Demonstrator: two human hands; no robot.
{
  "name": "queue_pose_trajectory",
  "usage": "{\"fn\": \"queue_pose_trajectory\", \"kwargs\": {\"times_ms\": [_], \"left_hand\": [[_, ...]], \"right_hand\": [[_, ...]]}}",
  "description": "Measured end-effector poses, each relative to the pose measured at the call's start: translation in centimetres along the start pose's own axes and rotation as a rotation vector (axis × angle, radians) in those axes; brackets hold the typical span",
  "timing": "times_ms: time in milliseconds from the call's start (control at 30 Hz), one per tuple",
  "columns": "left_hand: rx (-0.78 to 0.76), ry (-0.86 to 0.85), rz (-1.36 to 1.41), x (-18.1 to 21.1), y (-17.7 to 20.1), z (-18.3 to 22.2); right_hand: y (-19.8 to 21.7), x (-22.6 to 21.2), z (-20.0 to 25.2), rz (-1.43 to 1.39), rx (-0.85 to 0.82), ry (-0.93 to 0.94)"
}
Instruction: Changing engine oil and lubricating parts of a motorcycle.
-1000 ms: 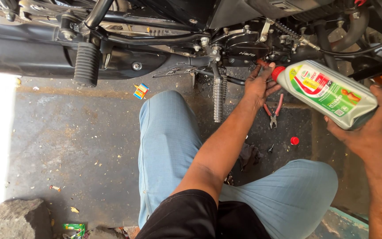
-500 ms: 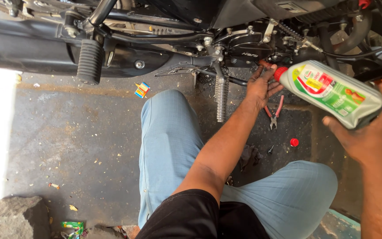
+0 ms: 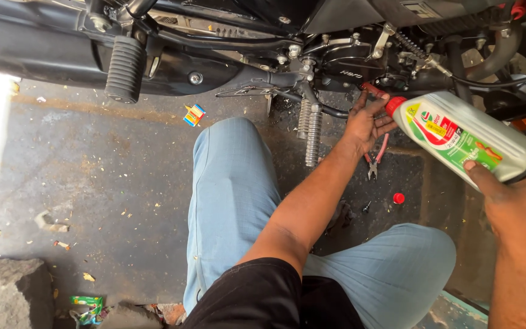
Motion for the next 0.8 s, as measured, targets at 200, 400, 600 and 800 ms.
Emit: {"fn": "queue_pose_trajectory", "kwargs": {"times_ms": [200, 400, 600, 800], "left_hand": [[0.003, 0.01, 0.024, 0.4, -1.0, 1.0], [0.002, -0.012, 0.045, -0.2, -0.2, 0.0], [0.005, -0.018, 0.075, -0.4, -0.2, -0.1], [0.025, -0.014, 0.06, -0.3, -0.5, 0.1]], "right_hand": [[-0.4, -1.3, -0.2, 0.188, 0.015, -0.059], [-0.3, -1.1, -0.5, 0.128, -0.005, -0.03], [-1.1, -2.1, -1.0, 0.01, 0.023, -0.072], [-1.7, -3.2, -1.2, 0.017, 0.018, -0.107]]}}
Point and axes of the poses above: each hand's wrist, its own z-axis away from the middle knuckle, its own y-axis out of the back of the hand, x = y × z, the point moved 1 cm from there along -z, towards the middle knuckle, and after that the axes turned 4 degrees about y, right-handed, at the moved point
